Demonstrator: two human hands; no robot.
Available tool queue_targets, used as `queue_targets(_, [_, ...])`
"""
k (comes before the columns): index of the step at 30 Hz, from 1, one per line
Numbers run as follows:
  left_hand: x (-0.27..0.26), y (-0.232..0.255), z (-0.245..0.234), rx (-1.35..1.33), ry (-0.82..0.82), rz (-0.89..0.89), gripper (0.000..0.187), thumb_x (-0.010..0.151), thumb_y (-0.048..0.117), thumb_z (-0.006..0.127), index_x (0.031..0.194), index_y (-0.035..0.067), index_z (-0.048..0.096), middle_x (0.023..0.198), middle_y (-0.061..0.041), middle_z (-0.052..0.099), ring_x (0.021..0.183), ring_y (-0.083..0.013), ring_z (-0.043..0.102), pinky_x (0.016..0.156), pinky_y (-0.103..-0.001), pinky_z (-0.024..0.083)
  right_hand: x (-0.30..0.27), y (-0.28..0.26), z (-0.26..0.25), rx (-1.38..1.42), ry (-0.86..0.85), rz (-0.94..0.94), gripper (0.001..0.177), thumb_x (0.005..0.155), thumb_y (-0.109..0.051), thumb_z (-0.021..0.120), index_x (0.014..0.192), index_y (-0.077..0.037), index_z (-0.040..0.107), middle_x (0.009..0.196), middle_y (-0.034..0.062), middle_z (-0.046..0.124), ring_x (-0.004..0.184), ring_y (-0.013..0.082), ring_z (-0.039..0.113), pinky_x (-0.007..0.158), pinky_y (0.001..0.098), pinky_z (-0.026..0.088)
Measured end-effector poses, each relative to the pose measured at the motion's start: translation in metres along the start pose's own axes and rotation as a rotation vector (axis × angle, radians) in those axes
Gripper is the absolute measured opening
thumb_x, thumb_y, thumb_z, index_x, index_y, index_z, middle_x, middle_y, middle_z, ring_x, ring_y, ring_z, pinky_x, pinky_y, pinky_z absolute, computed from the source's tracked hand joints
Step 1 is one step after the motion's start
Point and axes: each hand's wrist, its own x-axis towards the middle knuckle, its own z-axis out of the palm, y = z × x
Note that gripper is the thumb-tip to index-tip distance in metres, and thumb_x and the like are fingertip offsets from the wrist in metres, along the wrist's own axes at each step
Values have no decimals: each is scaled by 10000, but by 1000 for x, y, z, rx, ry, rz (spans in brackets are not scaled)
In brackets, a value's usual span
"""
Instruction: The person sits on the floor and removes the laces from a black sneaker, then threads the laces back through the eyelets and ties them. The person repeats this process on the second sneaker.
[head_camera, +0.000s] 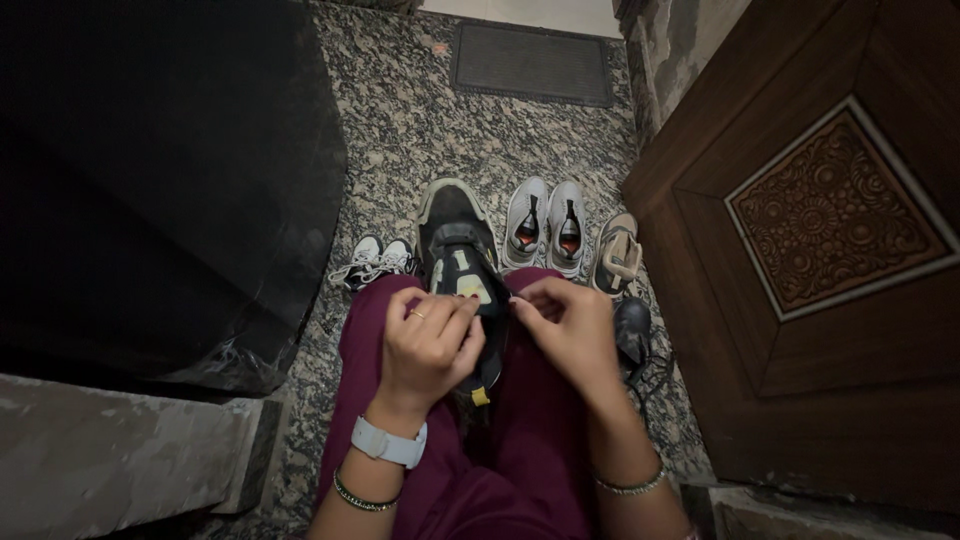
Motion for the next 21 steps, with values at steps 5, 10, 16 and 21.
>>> queue_targets(5, [2, 1, 0, -44, 80, -116, 217, 843, 92, 753, 1054, 48, 729, 1010, -72, 704, 997, -257, 668, 921, -417, 483, -9, -7, -20, 336, -180, 121, 138, 933, -113, 694, 957, 13, 744, 780, 53, 765, 704, 96, 703, 664, 245, 559])
queue_targets(10, [9, 3, 0, 26, 135, -265, 376, 833, 121, 759, 1185, 20, 675, 1141, -126, 661, 1149, -315, 610, 1036, -455, 469, -25, -33, -60, 228, -362, 119, 170, 930, -85, 658, 1011, -3, 783, 719, 73, 718, 621, 98, 633, 554, 263, 494])
queue_targets(16, [5, 9, -3, -179, 73, 64, 351, 840, 63, 693, 1184, -8, 685, 1118, -124, 701, 1113, -289, 648, 988, -449, 481, -33, -66, -64, 176, -437, -142, 276, 910, -87, 644, 1157, -13, 742, 914, 43, 793, 712, 76, 745, 648, 239, 604])
queue_targets(21, [-8, 6, 9, -323, 61, 53, 193, 832, -85, 578, 956, 24, 679, 893, -116, 701, 914, -277, 710, 933, -447, 561, -31, -59, -55, 87, -389, -107, 171, 890, -82, 716, 1026, -8, 788, 813, 67, 804, 672, 114, 742, 618, 250, 585])
